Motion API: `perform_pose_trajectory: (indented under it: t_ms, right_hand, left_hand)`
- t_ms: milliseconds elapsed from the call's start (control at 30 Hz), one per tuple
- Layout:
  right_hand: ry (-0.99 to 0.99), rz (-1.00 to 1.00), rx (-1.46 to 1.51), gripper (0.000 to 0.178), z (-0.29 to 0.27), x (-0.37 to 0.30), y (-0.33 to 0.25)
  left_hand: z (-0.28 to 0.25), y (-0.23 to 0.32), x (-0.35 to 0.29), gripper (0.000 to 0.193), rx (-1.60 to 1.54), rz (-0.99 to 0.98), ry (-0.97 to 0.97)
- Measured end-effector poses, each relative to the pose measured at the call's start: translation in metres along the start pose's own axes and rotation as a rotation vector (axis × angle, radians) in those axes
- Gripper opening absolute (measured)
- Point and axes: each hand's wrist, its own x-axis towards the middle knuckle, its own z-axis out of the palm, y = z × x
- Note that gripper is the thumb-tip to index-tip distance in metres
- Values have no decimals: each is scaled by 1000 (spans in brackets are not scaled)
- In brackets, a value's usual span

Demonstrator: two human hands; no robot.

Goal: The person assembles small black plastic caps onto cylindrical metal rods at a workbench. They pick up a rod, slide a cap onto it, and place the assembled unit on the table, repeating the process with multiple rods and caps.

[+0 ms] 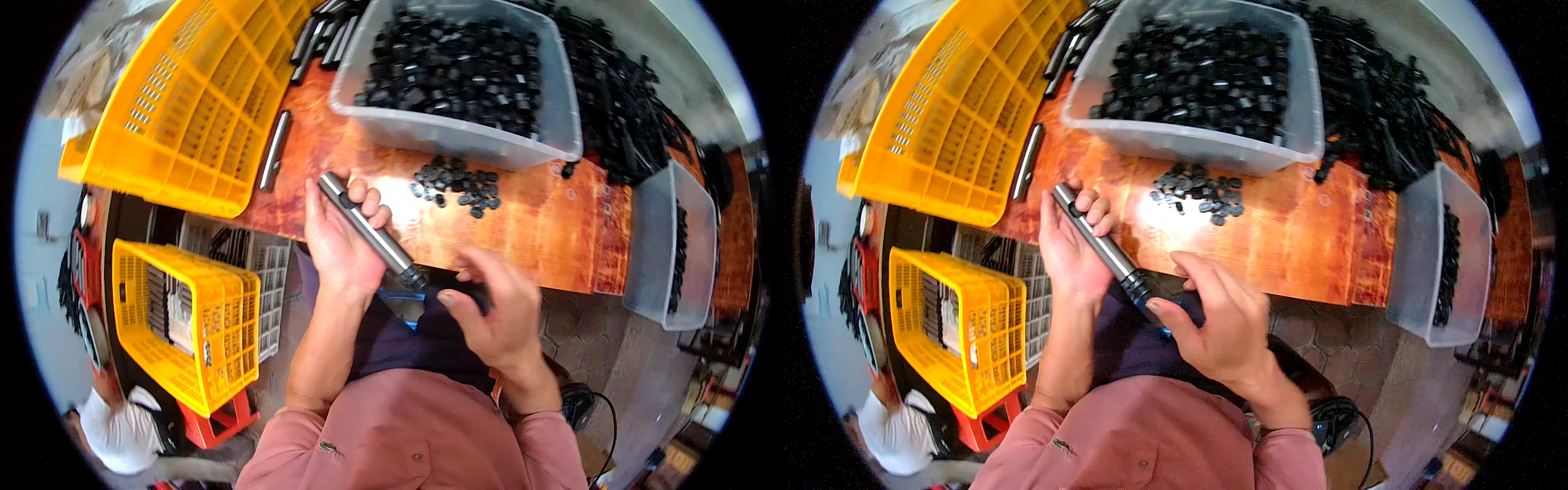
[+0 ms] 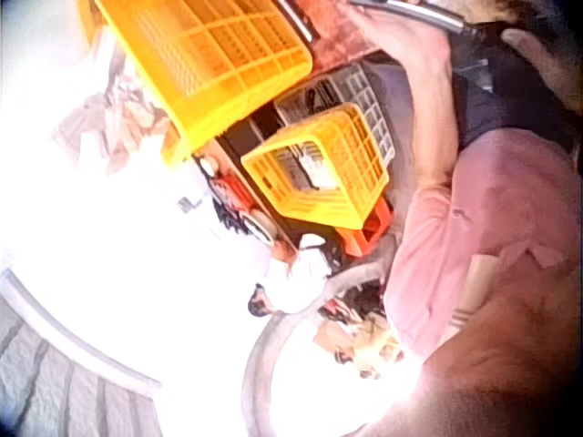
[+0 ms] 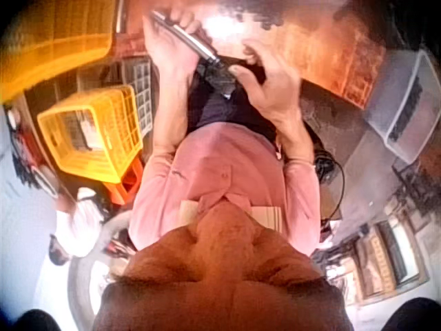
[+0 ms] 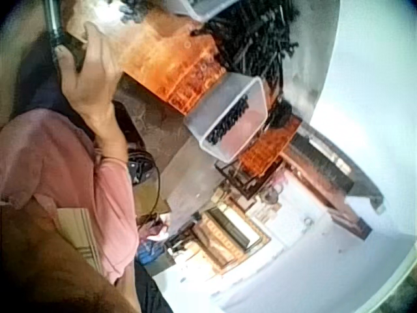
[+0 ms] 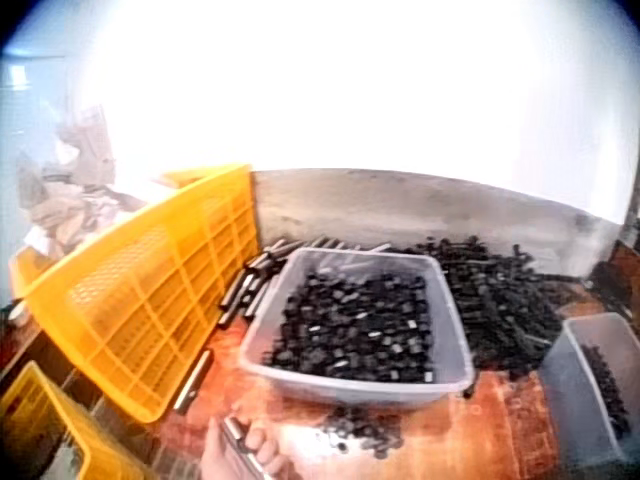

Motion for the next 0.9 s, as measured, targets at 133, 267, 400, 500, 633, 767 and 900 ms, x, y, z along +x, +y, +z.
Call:
perform_pose_trajectory:
  t_ms: [133,267,400,500,633,767,900]
  right_hand:
    - [-54,155,184,42,51,-13,9]
    - [25,104,149,34,60,-14,10]
    - [74,48,65,32,59,-14,15]
    - [21,148,183,29,59,-17,29]
    - [-187,611,972,32,57,-16,49]
    - [-257,625,1075,43,56,-17,56]
    - [-310,636,1138,46,58,-17,55]
  left_hand:
    - [3,4,-4,43,36,95,-19]
    - [3,5,-7,45,71,126,-66]
    - [1,5,-6,50,136,44,-85]
    - [3,2,-6,53,128,-7,-21]
    - [0,-3,-7,43,332,32,-22]
    - [-5,-8,-6,34,389,86,33]
    - [-7,-11,-5,30,360,102,56]
